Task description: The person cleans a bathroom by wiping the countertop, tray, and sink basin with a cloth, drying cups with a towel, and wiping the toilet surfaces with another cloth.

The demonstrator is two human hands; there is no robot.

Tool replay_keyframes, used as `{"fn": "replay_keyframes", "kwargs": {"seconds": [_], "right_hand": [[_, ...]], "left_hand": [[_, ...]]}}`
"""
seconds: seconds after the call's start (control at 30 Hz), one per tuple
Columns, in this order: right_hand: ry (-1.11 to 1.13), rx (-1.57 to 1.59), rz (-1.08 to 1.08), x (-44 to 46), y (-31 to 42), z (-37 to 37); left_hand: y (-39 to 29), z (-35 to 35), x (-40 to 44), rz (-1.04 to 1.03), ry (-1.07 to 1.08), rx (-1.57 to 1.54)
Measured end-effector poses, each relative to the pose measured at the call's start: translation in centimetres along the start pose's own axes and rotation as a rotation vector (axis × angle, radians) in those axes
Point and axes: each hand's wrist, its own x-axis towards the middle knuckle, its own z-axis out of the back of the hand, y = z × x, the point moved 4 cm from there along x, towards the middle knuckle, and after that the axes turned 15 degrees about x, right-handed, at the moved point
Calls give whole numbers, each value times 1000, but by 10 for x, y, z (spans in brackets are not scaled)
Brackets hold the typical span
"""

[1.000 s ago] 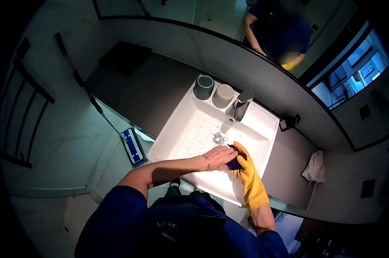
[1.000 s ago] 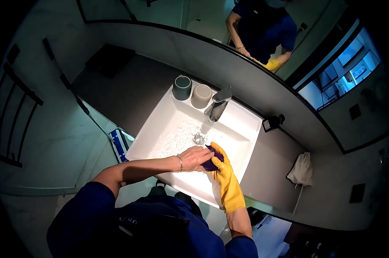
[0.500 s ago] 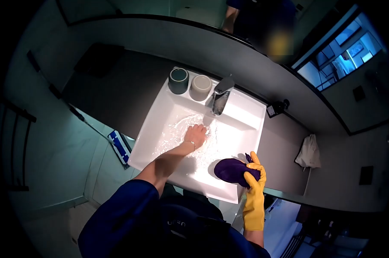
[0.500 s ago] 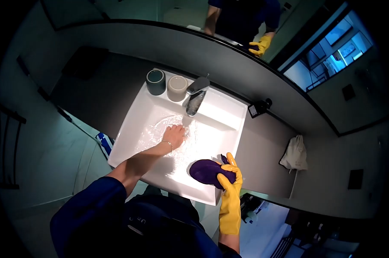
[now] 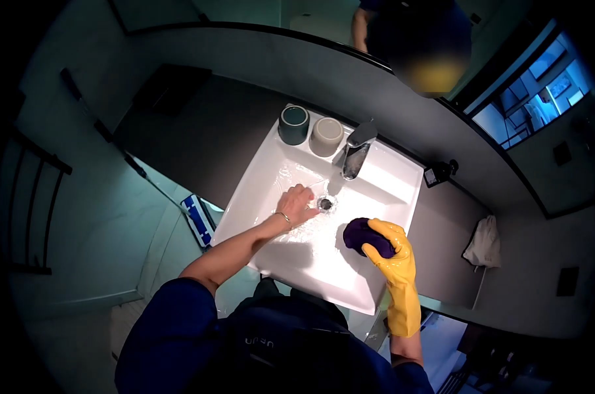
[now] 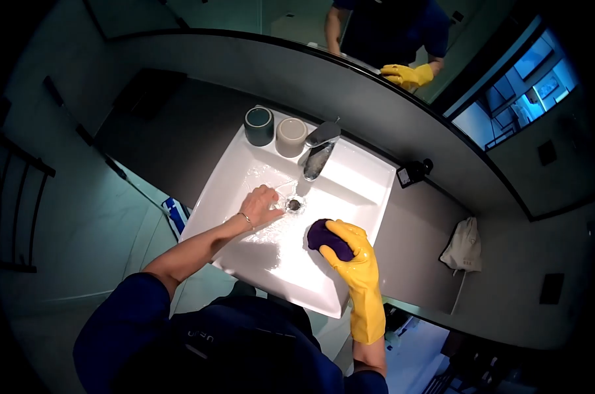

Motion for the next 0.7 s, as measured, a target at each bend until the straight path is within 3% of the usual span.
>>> {"fn": "replay_keyframes", "kwargs": {"seconds": [0.07, 0.13, 0.2, 0.23, 0.27, 0.33, 0.4, 0.47, 0.57, 0.6, 0.7], "right_hand": [[138, -75, 190, 9, 10, -14], [332, -168, 389, 19, 34, -35], [418, -173, 430, 20, 45, -49], [356, -164, 431, 19, 45, -51], [194, -134, 412, 13, 30, -43], [-275, 472, 87, 7, -27, -39], [-434, 1108, -215, -1, -62, -47], [-454, 1312, -365, -1, -66, -53], [-532, 1437, -559, 5, -64, -55], [-503, 1433, -583, 9, -63, -56], [-280, 1286, -588, 26, -54, -48]], "left_hand": [[-19, 15, -11, 383, 71, -1031], [-51, 16, -25, 503, 728, -1868], [-76, 33, -26, 331, 581, -2031], [-80, 27, -20, 186, 510, -2158], [-80, 34, -18, 246, 220, -2104], [-83, 51, -16, 177, -229, -1707], [-95, 74, -26, 132, -666, -1167], [-106, 87, -37, 64, -712, -994], [-126, 108, -55, -126, -944, -624], [-127, 110, -58, -126, -944, -626], [-145, 129, -78, -416, -1144, -320]]}}
